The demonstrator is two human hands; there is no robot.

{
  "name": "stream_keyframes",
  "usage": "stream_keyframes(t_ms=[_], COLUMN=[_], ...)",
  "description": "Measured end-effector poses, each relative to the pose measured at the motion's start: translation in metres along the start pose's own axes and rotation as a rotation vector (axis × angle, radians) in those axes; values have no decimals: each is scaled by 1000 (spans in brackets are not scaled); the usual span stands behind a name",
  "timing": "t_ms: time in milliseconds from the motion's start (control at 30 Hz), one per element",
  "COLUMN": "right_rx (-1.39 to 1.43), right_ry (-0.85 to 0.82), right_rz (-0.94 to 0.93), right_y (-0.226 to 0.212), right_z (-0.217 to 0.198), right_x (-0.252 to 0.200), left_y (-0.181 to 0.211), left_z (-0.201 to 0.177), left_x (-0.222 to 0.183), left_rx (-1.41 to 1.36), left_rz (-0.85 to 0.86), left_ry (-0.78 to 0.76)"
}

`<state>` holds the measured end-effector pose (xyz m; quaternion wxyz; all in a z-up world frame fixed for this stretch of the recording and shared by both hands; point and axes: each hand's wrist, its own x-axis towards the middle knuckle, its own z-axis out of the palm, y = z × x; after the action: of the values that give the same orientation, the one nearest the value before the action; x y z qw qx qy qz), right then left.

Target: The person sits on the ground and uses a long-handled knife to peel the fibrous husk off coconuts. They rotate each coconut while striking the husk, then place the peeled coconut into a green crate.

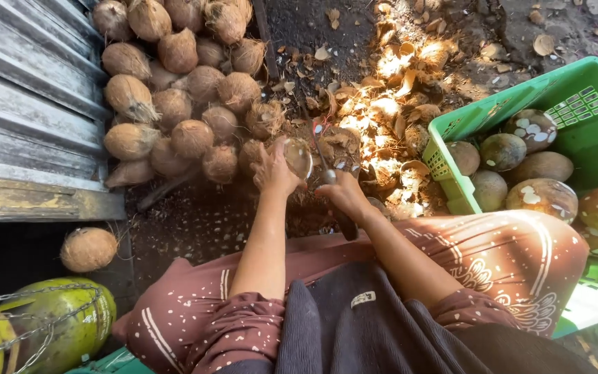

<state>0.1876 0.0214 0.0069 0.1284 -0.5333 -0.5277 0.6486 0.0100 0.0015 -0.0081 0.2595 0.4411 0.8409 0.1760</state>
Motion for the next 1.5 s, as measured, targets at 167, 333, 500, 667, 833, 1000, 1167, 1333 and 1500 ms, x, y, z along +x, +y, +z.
stream_keyframes(t_ms=[167, 333, 500, 667, 833, 1000, 1167, 1333, 1500], right_rx=[-255, -217, -233, -240, -156, 196, 164, 198, 111], right_ry=[110, -15, 32, 4, -199, -182, -38, -64, -32], right_rz=[-446, -95, 17, 24, 30, -92, 138, 241, 55], right_y=[-36, 53, 45, 45, 6, 4, 36, 49, 24], right_z=[6, 10, 3, -6, -18, -22, -18, -7, -10], right_x=[-38, 40, 37, 23, -15, -16, -1, 8, -6], left_y=[-2, 7, 19, 20, -35, -5, -14, -8, -6], left_z=[6, -9, -21, -53, -25, -30, -8, -21, 6], left_x=[30, 26, 15, -18, -1, -26, -11, -15, -9], left_rx=[65, 90, 59, -147, -590, -407, -211, -217, -259], left_rz=[2, 62, 76, 45, -178, -40, 156, 80, 15], left_ry=[-77, -140, -121, -92, -200, -43, 154, 84, 16])
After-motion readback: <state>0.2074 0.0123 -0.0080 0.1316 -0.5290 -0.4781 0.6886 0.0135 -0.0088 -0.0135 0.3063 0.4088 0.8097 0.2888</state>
